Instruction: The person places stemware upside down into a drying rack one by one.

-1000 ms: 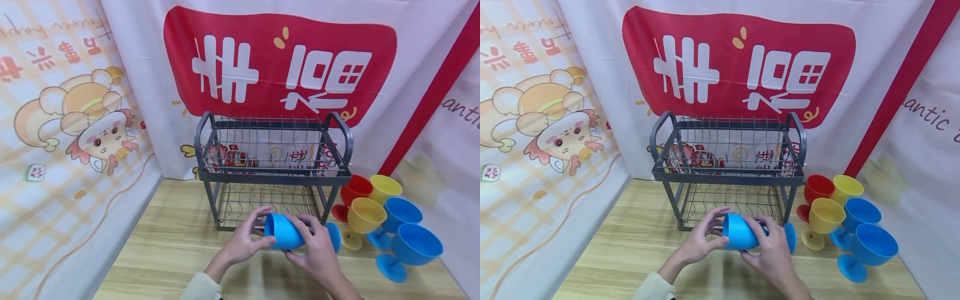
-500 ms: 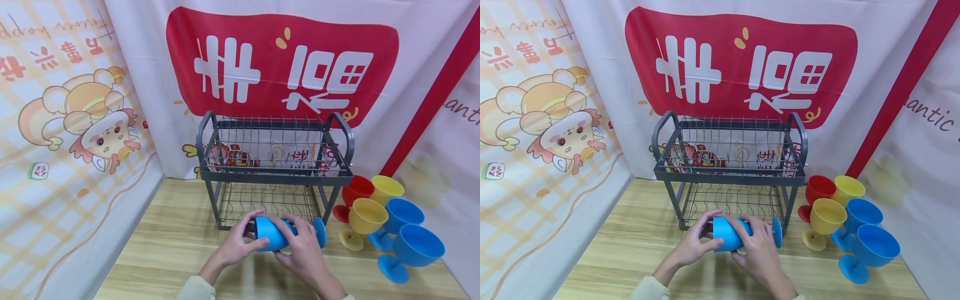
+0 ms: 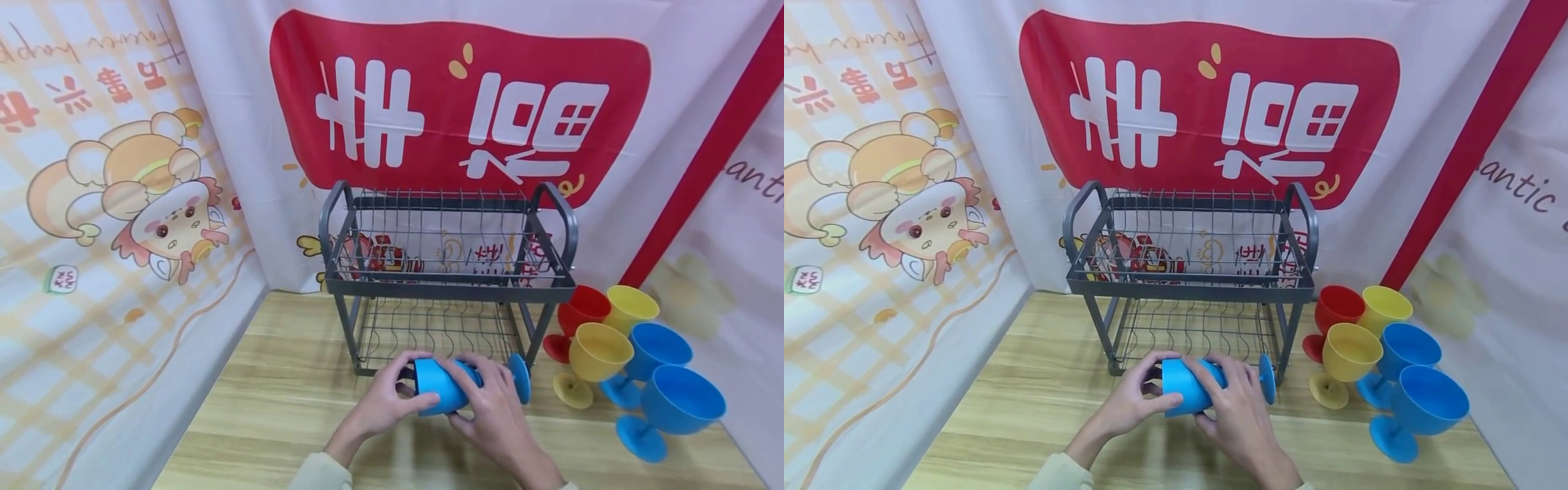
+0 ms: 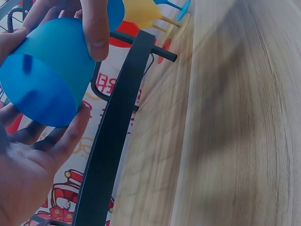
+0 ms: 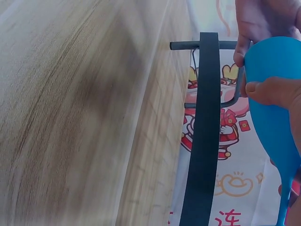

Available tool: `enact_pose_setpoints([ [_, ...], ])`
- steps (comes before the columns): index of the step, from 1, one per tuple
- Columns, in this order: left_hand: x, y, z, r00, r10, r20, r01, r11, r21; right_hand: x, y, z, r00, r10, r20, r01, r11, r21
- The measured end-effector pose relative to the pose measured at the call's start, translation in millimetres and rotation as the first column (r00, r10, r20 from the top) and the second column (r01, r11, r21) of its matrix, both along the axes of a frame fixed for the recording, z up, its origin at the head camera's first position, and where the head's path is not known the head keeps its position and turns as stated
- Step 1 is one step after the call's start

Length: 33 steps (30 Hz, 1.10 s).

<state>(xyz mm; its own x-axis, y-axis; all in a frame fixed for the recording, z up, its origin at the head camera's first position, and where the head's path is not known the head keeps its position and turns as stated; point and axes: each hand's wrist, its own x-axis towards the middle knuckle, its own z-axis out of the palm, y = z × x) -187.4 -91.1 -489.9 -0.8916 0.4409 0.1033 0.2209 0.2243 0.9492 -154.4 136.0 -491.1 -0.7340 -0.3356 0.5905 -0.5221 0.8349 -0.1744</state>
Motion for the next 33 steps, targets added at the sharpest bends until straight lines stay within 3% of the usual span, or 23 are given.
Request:
enact_pose_setpoints([
  [5, -0.6, 2.6, 1.5, 0.999, 0.053, -0.009, -0.053, 0.998, 0.041, 2.6, 2, 4.1, 1.000, -0.009, 0.004, 0.009, 0.999, -0.032],
  [10, -2.5, 2.8, 1.1, 0.994, 0.106, -0.002, -0.105, 0.984, 0.143, 8.1, 4, 7.9, 0.997, 0.006, -0.073, -0.018, 0.986, -0.166],
  [13, -3.9, 2.5, 0.7, 0.991, 0.135, 0.014, -0.135, 0.967, 0.218, 12.0, 4, 8.7, 0.995, -0.016, -0.102, -0.013, 0.959, -0.283],
  [16, -4.2, 3.0, 1.0, 0.986, 0.163, 0.037, -0.167, 0.948, 0.271, 15.4, 1, 9.5, 0.999, -0.051, -0.006, 0.043, 0.898, -0.438],
  [18, -3.9, 4.4, 1.3, 0.985, 0.170, 0.040, -0.174, 0.939, 0.297, 16.8, -1, 11.0, 0.988, -0.052, 0.144, 0.122, 0.832, -0.541],
  [20, -3.2, 6.2, 1.9, 0.984, 0.173, 0.037, -0.175, 0.932, 0.316, 16.7, -4, 14.2, 0.939, 0.003, 0.343, 0.230, 0.736, -0.636],
  [23, -2.5, 12.2, 2.4, 0.987, 0.159, 0.023, -0.157, 0.929, 0.335, 13.7, -5, 20.3, 0.814, 0.211, 0.541, 0.375, 0.520, -0.767],
  [25, -2.4, 17.7, 2.3, 0.990, 0.141, 0.010, -0.136, 0.932, 0.335, 11.2, -4, 23.6, 0.740, 0.364, 0.565, 0.451, 0.355, -0.819],
  [26, -2.4, 20.6, 2.0, 0.992, 0.130, 0.002, -0.123, 0.934, 0.336, 10.0, -3, 25.0, 0.717, 0.433, 0.547, 0.475, 0.270, -0.837],
  [27, -2.4, 23.2, 1.8, 0.993, 0.118, -0.007, -0.109, 0.937, 0.332, 9.0, -3, 25.9, 0.701, 0.481, 0.527, 0.493, 0.207, -0.845],
  [28, -2.4, 25.7, 1.6, 0.994, 0.111, -0.016, -0.100, 0.939, 0.328, 8.4, -3, 26.4, 0.687, 0.519, 0.508, 0.504, 0.163, -0.848],
  [30, -2.0, 29.4, 1.1, 0.994, 0.102, -0.034, -0.086, 0.941, 0.329, 7.6, -3, 25.9, 0.669, 0.567, 0.481, 0.516, 0.111, -0.849],
  [33, -1.5, 32.7, 0.3, 0.994, 0.103, -0.044, -0.083, 0.940, 0.331, 7.2, -4, 24.0, 0.655, 0.592, 0.469, 0.527, 0.087, -0.846],
])
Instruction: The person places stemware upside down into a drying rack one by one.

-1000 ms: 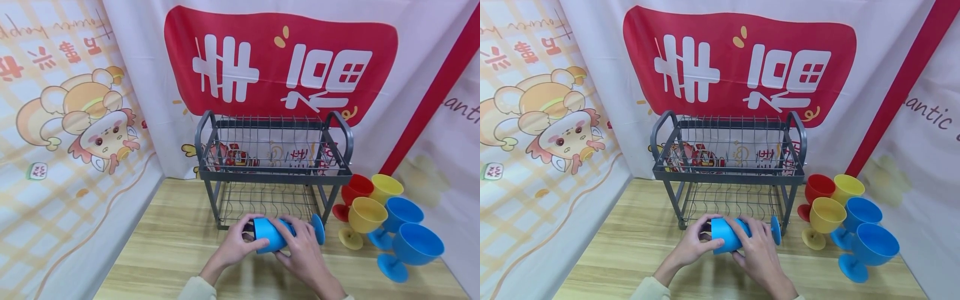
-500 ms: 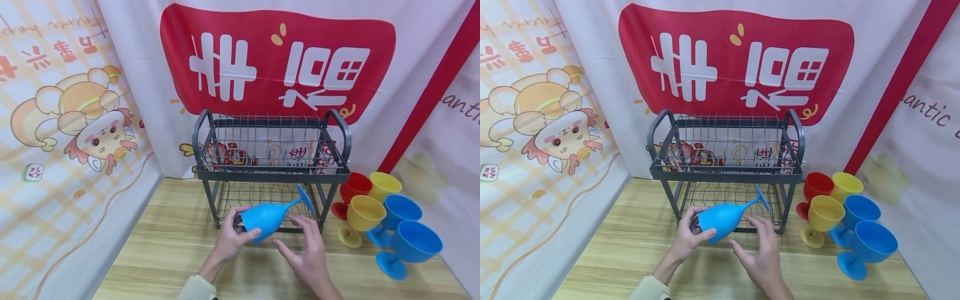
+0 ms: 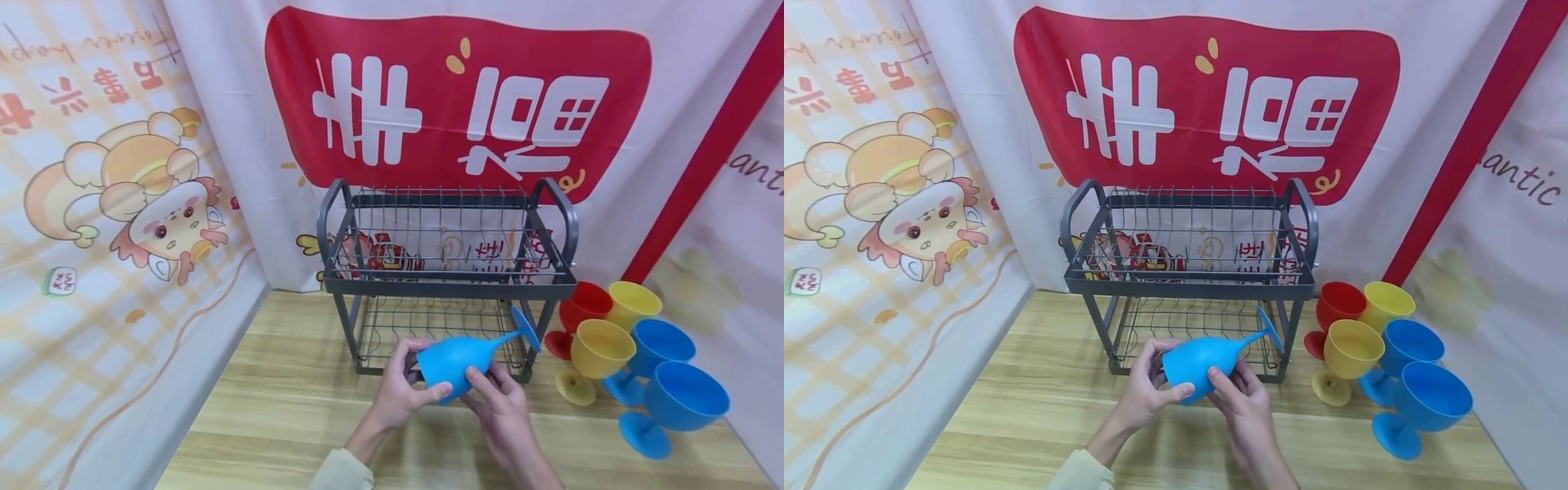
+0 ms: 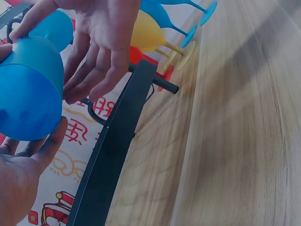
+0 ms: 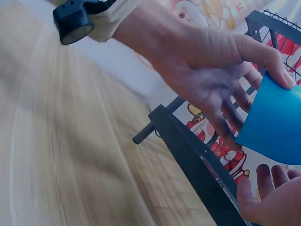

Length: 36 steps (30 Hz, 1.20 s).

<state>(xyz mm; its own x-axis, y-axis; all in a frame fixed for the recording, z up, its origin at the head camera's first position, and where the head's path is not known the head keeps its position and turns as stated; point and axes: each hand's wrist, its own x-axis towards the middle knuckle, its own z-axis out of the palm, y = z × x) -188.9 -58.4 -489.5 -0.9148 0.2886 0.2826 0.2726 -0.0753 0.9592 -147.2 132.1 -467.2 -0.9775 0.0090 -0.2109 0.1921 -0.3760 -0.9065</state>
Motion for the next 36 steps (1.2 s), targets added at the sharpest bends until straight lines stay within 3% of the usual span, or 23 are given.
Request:
enact_pose_setpoints([
  [12, 3.0, 5.2, -0.5, 1.000, -0.016, 0.019, 0.016, 1.000, 0.010, -0.6, -2, -3.2, 0.999, 0.028, 0.037, -0.032, 0.993, 0.113],
  [20, 6.6, 9.0, -6.4, 0.996, -0.052, 0.069, 0.053, 0.999, -0.009, 1.4, 1, -8.5, 0.997, 0.010, 0.079, -0.016, 0.997, 0.078],
  [24, 7.3, 7.7, -7.4, 0.995, -0.062, 0.076, 0.066, 0.996, -0.054, 2.0, 3, -9.9, 0.996, -0.009, 0.093, 0.004, 0.998, 0.055],
  [27, 6.4, 4.6, -8.9, 0.997, -0.058, 0.056, 0.064, 0.992, -0.113, 1.9, 7, -10.5, 0.996, -0.035, 0.085, 0.024, 0.991, 0.133],
  [30, 5.6, -0.5, -9.9, 1.000, -0.002, -0.002, 0.002, 0.992, -0.124, 2.0, 17, -12.5, 0.996, -0.056, 0.068, 0.033, 0.953, 0.301],
  [32, 5.0, -8.0, -9.1, 0.994, 0.096, -0.043, -0.100, 0.990, -0.100, 1.4, 26, -14.8, 0.996, -0.055, 0.067, 0.023, 0.911, 0.413],
  [34, 3.8, -17.4, -6.3, 0.969, 0.232, -0.085, -0.236, 0.971, -0.047, 1.1, 36, -17.1, 0.996, -0.051, 0.070, 0.010, 0.871, 0.491],
  [36, 1.1, -29.5, -0.6, 0.918, 0.382, -0.105, -0.383, 0.924, 0.013, 1.2, 46, -19.1, 0.997, -0.043, 0.069, -0.001, 0.842, 0.540],
])
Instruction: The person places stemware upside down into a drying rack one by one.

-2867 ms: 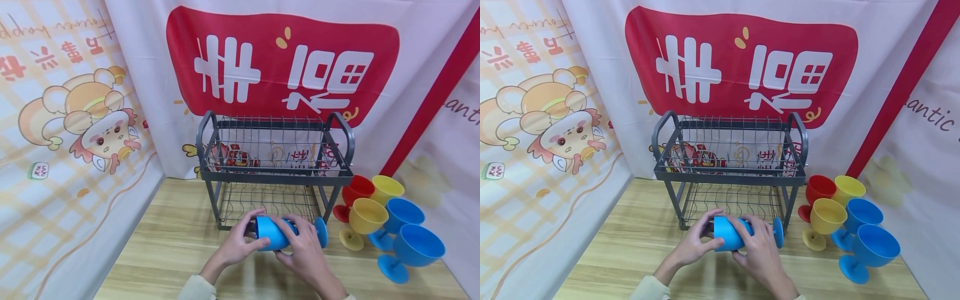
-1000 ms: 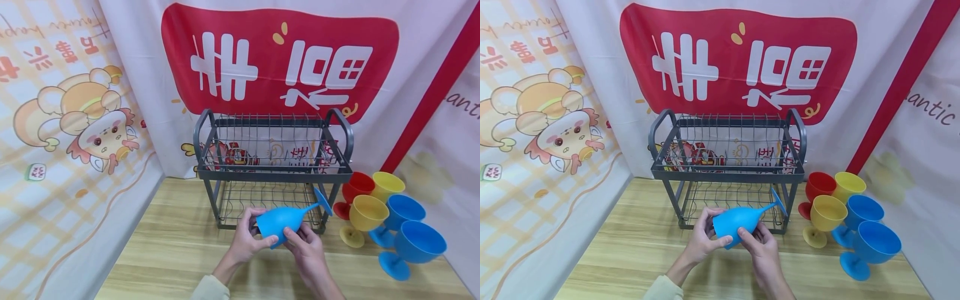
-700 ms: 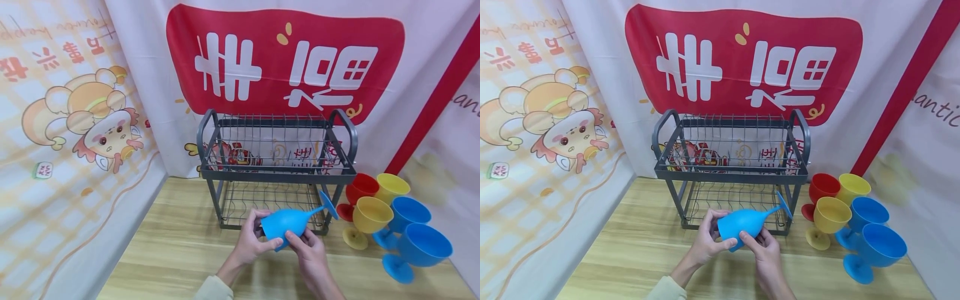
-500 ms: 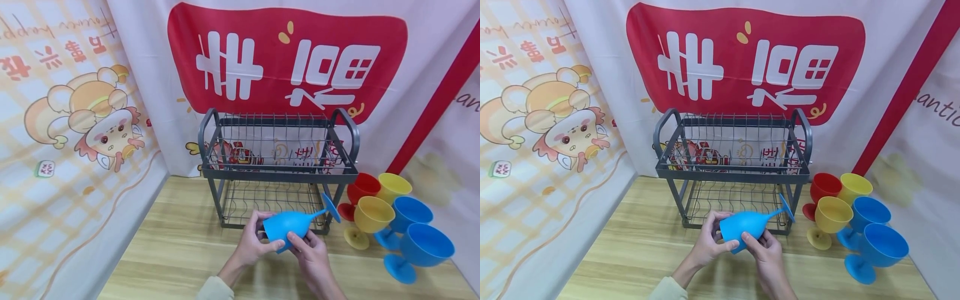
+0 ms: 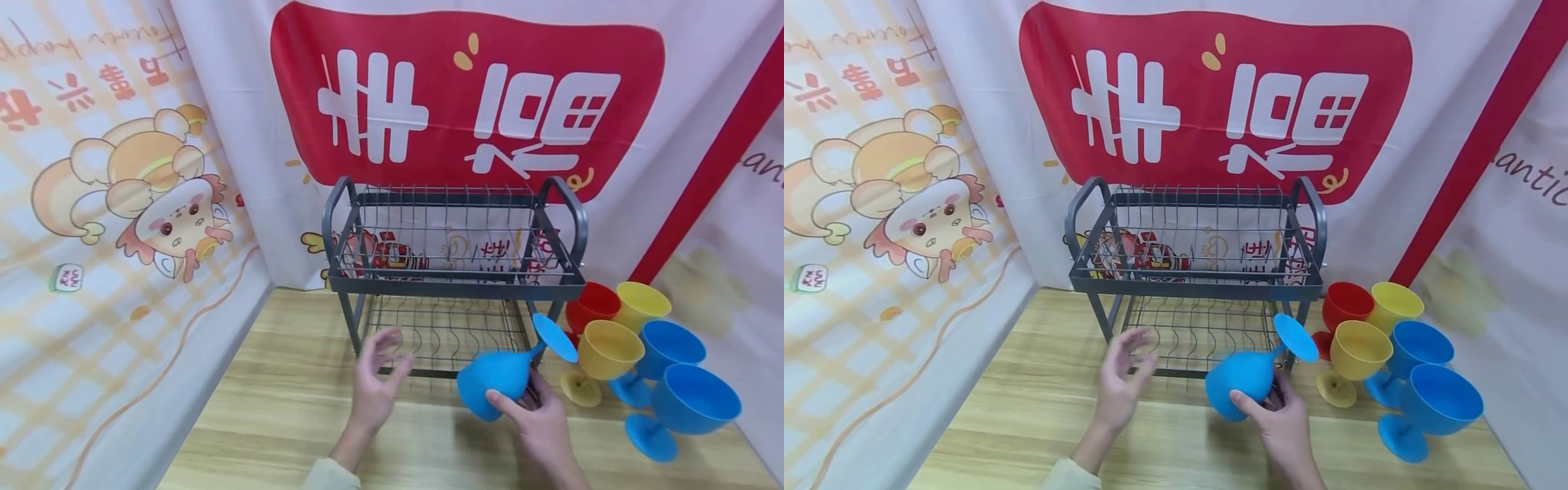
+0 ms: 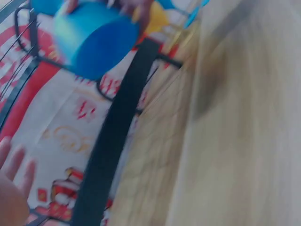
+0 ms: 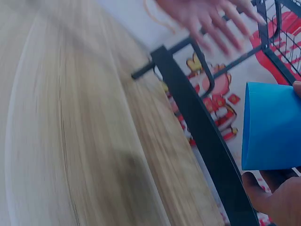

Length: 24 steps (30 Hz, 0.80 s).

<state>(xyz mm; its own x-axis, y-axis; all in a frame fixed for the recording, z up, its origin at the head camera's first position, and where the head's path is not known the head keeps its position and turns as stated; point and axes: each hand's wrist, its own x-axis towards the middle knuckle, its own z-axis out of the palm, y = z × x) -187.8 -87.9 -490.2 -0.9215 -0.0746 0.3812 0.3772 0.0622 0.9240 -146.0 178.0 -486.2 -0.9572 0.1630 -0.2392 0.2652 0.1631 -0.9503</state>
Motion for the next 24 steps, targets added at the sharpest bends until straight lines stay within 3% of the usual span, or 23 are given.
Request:
enact_pose_setpoints([
  [2, -4.0, -12.9, 9.0, 0.988, 0.149, -0.036, -0.148, 0.988, 0.040, 1.7, 11, -0.8, 1.000, 0.003, 0.000, -0.003, 0.999, 0.045],
  [4, -9.2, -26.9, 21.3, 0.960, 0.273, -0.066, -0.268, 0.960, 0.078, 3.7, 20, -1.3, 1.000, 0.003, -0.003, -0.002, 0.997, 0.080],
  [6, -15.7, -40.5, 37.1, 0.931, 0.352, -0.101, -0.343, 0.934, 0.097, 6.0, 28, -1.3, 1.000, 0.000, -0.006, 0.001, 0.994, 0.112],
  [8, -22.6, -52.6, 53.8, 0.907, 0.394, -0.152, -0.379, 0.918, 0.115, 7.8, 35, -1.4, 1.000, -0.003, 0.000, 0.003, 0.990, 0.138],
  [12, -37.2, -69.3, 88.5, 0.898, 0.370, -0.239, -0.346, 0.928, 0.137, 9.7, 43, -2.2, 1.000, -0.007, 0.012, 0.005, 0.983, 0.185],
  [17, -52.8, -72.3, 123.9, 0.932, 0.268, -0.244, -0.251, 0.963, 0.100, 8.7, 50, -3.5, 1.000, -0.011, 0.000, 0.011, 0.970, 0.243],
  [20, -59.8, -65.9, 135.9, 0.955, 0.196, -0.221, -0.186, 0.980, 0.069, 8.8, 53, -3.8, 1.000, -0.025, -0.019, 0.029, 0.966, 0.259],
  [24, -63.9, -55.3, 139.8, 0.963, 0.157, -0.219, -0.148, 0.987, 0.059, 9.2, 55, -3.2, 0.999, -0.035, -0.036, 0.044, 0.956, 0.291],
])
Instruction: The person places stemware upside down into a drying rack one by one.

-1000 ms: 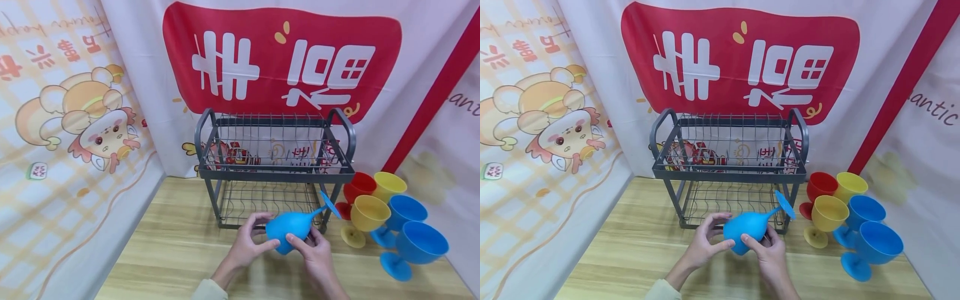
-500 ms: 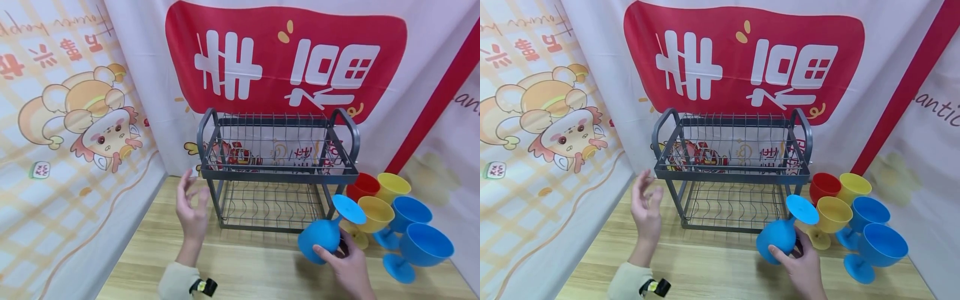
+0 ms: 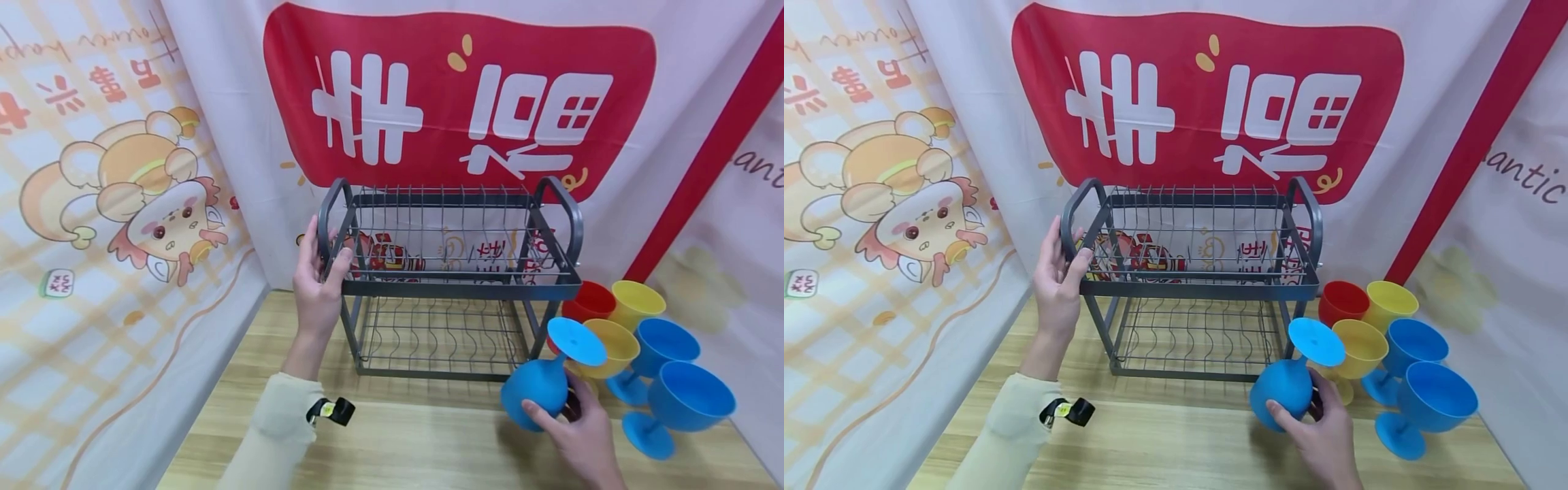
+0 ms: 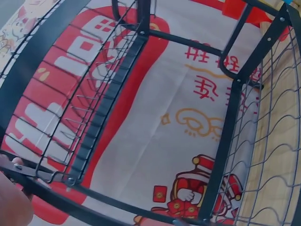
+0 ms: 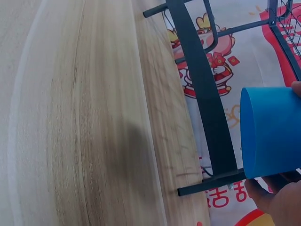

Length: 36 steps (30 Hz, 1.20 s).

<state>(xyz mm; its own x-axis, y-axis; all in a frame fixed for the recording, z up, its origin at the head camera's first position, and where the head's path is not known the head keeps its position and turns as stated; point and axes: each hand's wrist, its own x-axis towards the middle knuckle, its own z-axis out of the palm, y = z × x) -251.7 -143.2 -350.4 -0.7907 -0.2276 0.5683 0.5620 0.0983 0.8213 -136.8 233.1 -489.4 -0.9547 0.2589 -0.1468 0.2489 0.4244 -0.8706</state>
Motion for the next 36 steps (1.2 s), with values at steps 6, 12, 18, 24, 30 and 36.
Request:
enact_pose_setpoints([
  [6, -1.3, 7.2, -5.5, 1.000, 0.001, -0.031, -0.001, 1.000, 0.011, 1.2, 5, 3.3, 0.998, -0.018, -0.058, 0.022, 0.998, 0.067],
  [12, -2.8, 8.4, -8.2, 0.998, 0.004, -0.061, -0.003, 1.000, 0.027, -0.4, 11, 12.0, 0.984, -0.044, -0.173, 0.057, 0.996, 0.068],
  [18, -4.2, 8.5, -8.8, 0.995, -0.006, -0.095, 0.011, 0.999, 0.045, -1.6, 20, 31.4, 0.971, -0.102, -0.215, 0.135, 0.980, 0.144],
  [24, -4.1, 10.3, -10.7, 0.996, -0.001, -0.094, 0.006, 0.999, 0.053, -4.7, 33, 52.5, 0.957, -0.117, -0.264, 0.171, 0.966, 0.193],
  [30, -2.7, 11.8, -12.1, 0.996, 0.018, -0.089, -0.015, 0.999, 0.036, -8.1, 50, 84.4, 0.943, -0.136, -0.304, 0.202, 0.959, 0.200],
  [36, -2.6, 11.4, -12.9, 0.995, 0.029, -0.097, -0.025, 0.999, 0.044, -16.2, 57, 122.8, 0.905, -0.169, -0.390, 0.257, 0.948, 0.185],
])
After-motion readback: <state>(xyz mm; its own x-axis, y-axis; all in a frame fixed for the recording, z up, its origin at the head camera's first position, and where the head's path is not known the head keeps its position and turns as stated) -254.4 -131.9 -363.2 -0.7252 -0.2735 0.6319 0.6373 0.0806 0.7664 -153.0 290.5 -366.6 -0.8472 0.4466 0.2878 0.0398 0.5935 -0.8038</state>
